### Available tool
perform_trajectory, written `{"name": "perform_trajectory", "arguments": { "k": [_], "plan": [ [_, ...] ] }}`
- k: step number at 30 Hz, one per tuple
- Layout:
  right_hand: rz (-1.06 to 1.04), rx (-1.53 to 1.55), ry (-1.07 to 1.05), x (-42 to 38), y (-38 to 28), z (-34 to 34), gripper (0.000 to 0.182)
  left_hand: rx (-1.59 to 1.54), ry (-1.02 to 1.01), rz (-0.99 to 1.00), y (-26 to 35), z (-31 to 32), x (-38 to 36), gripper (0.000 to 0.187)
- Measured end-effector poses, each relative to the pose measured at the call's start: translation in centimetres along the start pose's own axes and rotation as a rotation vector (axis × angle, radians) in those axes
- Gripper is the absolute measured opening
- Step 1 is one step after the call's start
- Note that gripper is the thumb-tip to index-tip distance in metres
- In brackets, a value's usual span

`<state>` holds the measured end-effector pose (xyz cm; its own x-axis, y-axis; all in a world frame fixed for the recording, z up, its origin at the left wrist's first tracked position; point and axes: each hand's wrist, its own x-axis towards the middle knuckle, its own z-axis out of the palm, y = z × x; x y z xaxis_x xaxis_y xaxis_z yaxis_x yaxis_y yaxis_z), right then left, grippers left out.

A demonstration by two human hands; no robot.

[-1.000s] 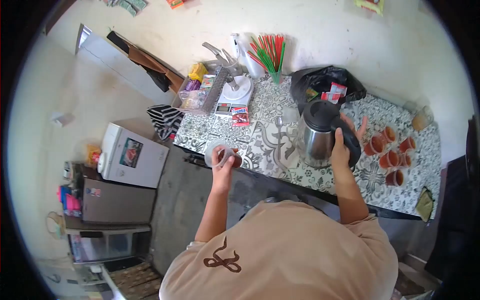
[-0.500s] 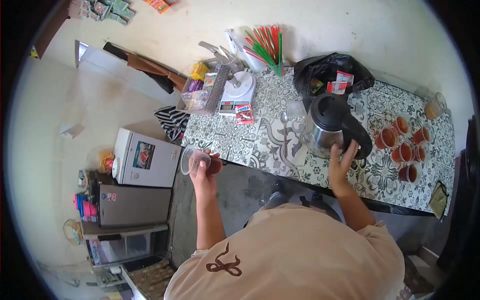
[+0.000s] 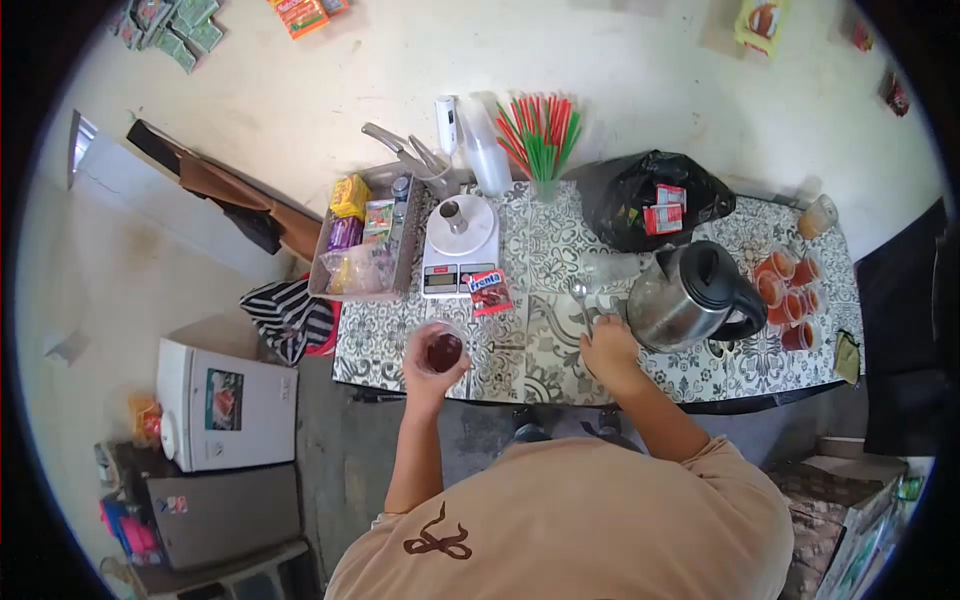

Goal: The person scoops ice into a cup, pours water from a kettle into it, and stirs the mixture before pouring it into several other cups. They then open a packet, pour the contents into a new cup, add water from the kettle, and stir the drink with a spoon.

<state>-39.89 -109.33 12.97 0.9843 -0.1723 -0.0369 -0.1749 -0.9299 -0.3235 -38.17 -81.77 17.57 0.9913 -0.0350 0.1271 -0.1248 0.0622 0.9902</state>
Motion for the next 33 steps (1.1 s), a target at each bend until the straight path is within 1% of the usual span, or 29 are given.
{"name": "perform_trajectory", "arguments": {
  "k": [2, 5, 8, 9, 11, 14, 17, 20, 23, 26, 29, 32, 33],
  "plan": [
    [0.126, -0.121, -0.116, 0.9, -0.7, 0.5, 0.039, 0.0, -0.07, -0.002, -2.1, -1.6, 0.9, 0.057],
    [0.248, -0.27, -0.318, 1.6, -1.2, 1.8, 0.045, 0.091, -0.162, -0.024, -1.9, -2.7, 2.0, 0.055],
    [0.283, -0.377, -0.515, 1.6, -3.5, 0.7, 0.045, 0.16, -0.227, 0.079, -4.1, -3.9, 3.0, 0.048],
    [0.328, -0.341, -0.515, 1.8, -3.8, 0.8, 0.045, 0.11, -0.268, -0.021, -4.6, -4.1, 3.4, 0.048],
    [0.417, -0.268, -0.508, 2.0, -3.8, 1.3, 0.044, 0.098, -0.297, -0.014, -5.2, -4.0, 3.6, 0.048],
    [0.578, -0.118, -0.444, 2.2, -3.4, 2.1, 0.042, 0.034, -0.359, 0.033, -4.7, -2.8, 3.9, 0.049],
    [0.503, -0.097, -0.505, 2.1, -3.8, 0.6, 0.038, -0.033, -0.402, 0.049, -6.3, -1.9, 3.6, 0.053],
    [0.421, -0.136, -0.369, 0.9, -3.3, 2.1, 0.035, 0.087, -0.403, 0.122, -4.1, -0.9, 3.0, 0.048],
    [0.364, -0.101, -0.252, -0.3, -3.5, 2.5, 0.032, 0.077, -0.351, 0.104, -3.7, -0.1, 1.8, 0.052],
    [0.24, 0.054, -0.114, -1.3, -2.7, 1.2, 0.026, 0.046, -0.29, 0.015, -4.5, 0.7, 0.3, 0.056],
    [-0.032, 0.415, 0.243, -2.9, -0.7, -0.8, 0.016, 0.103, -0.272, -0.04, -3.0, 1.9, -1.5, 0.059],
    [-0.234, 0.718, 0.455, -5.9, -1.6, -8.0, 0.01, 0.109, -0.225, -0.05, -1.9, 3.9, -3.7, 0.064],
    [-0.276, 0.747, 0.415, -7.0, -1.5, -9.9, 0.009, 0.103, -0.211, 0.005, -3.0, 4.3, -4.5, 0.068]
  ]
}}
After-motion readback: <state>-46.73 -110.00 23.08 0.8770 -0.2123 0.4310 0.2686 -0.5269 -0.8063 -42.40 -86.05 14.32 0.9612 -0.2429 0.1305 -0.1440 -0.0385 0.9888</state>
